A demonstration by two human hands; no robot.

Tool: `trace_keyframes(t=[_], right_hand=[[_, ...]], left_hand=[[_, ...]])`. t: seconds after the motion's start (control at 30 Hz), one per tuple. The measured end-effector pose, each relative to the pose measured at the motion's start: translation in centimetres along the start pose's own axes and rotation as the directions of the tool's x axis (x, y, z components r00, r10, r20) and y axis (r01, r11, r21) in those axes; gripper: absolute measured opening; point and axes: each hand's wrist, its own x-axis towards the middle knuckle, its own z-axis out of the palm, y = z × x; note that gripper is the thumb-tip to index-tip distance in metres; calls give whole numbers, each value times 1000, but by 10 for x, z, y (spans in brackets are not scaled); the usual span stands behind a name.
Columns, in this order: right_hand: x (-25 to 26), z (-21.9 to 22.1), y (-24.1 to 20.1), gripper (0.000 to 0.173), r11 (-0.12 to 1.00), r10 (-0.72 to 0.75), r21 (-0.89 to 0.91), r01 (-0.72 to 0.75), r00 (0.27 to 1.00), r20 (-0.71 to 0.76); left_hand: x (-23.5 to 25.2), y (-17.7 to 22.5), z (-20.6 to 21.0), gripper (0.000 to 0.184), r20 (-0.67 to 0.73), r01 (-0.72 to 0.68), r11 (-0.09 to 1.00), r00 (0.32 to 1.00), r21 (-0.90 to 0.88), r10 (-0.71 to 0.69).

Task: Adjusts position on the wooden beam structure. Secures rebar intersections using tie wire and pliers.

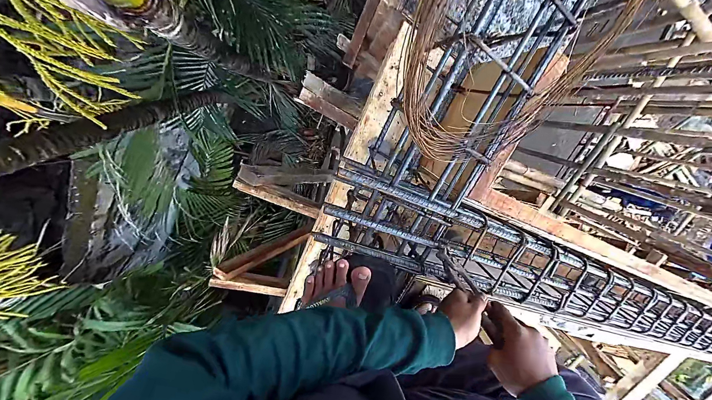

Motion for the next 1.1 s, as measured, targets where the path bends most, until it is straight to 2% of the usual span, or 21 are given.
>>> trace_keyframes(t=[0.13,0.2,0.3,0.33,0.37,0.4,0.43,0.47,0.5,0.53,0.57,0.6,0.67,0.7,0.73,0.8,0.87,0.93,1.0,1.07,1.1], right_hand=[[10,12,8,71,1000,-9,-11,9,998,-58],[3,33,2,62,1000,16,11,-15,990,-141],[-9,53,-22,48,950,31,311,4,994,-106],[-16,58,-26,42,855,-1,519,16,1000,-29],[-24,68,-29,35,641,-69,768,6,996,50],[-27,74,-31,33,318,-192,946,-54,974,120],[-24,79,-28,35,24,-362,987,-161,919,159],[-18,87,-22,36,-151,-513,951,-271,843,159],[-13,91,-16,38,-202,-598,919,-339,786,158],[-10,87,-11,38,-150,-594,930,-336,782,187],[-12,74,-9,36,2,-505,961,-277,829,240],[-18,57,-10,34,237,-349,950,-206,894,281],[-37,29,-25,34,767,-31,637,-81,986,162],[-51,18,-38,45,920,34,390,-44,999,33],[-63,17,-49,63,984,31,180,-11,994,-106],[-72,34,-63,91,989,-23,-147,-25,948,-316],[-59,54,-62,83,942,-61,-322,-99,890,-452],[-49,49,-61,73,950,52,-276,-146,946,-321],[-48,26,-61,78,982,146,-108,-154,987,-71],[-42,10,-48,85,988,136,61,-143,986,101],[-36,7,-38,87,989,97,102,-109,989,112]], left_hand=[[8,-4,5,44,-23,-1,1000,1000,21,2],[5,-8,3,44,-41,4,996,999,84,0],[-3,-13,-14,49,-49,6,990,999,144,1],[-9,-18,-19,58,-48,23,990,999,141,-17],[-15,-24,-22,66,-49,47,992,998,121,-42],[-17,-27,-26,72,-58,54,994,997,90,-48],[-15,-27,-29,75,-77,53,996,996,70,-47],[-13,-28,-30,75,-91,59,997,994,54,-54],[-9,-28,-30,71,-99,69,997,993,45,-64],[-5,-29,-29,69,-99,78,996,992,52,-72],[-3,-26,-27,69,-90,89,994,992,67,-83],[-2,-23,-26,70,-78,94,993,993,75,-89],[-6,-18,-22,67,-77,96,994,993,42,-93],[-9,-13,-19,64,-95,94,996,991,11,-92],[-10,-9,-15,62,-119,94,996,988,-8,-94],[-11,-5,-11,64,-132,125,991,983,-44,-130],[-8,-7,-9,66,-143,131,989,980,-70,-140],[-6,-8,-8,62,-162,123,986,977,-115,-141],[-10,-10,-10,57,-153,139,978,975,-155,-162],[-17,-9,-10,52,-135,140,973,977,-181,-166],[-18,-6,-9,50,-123,134,972,980,-191,-159]])
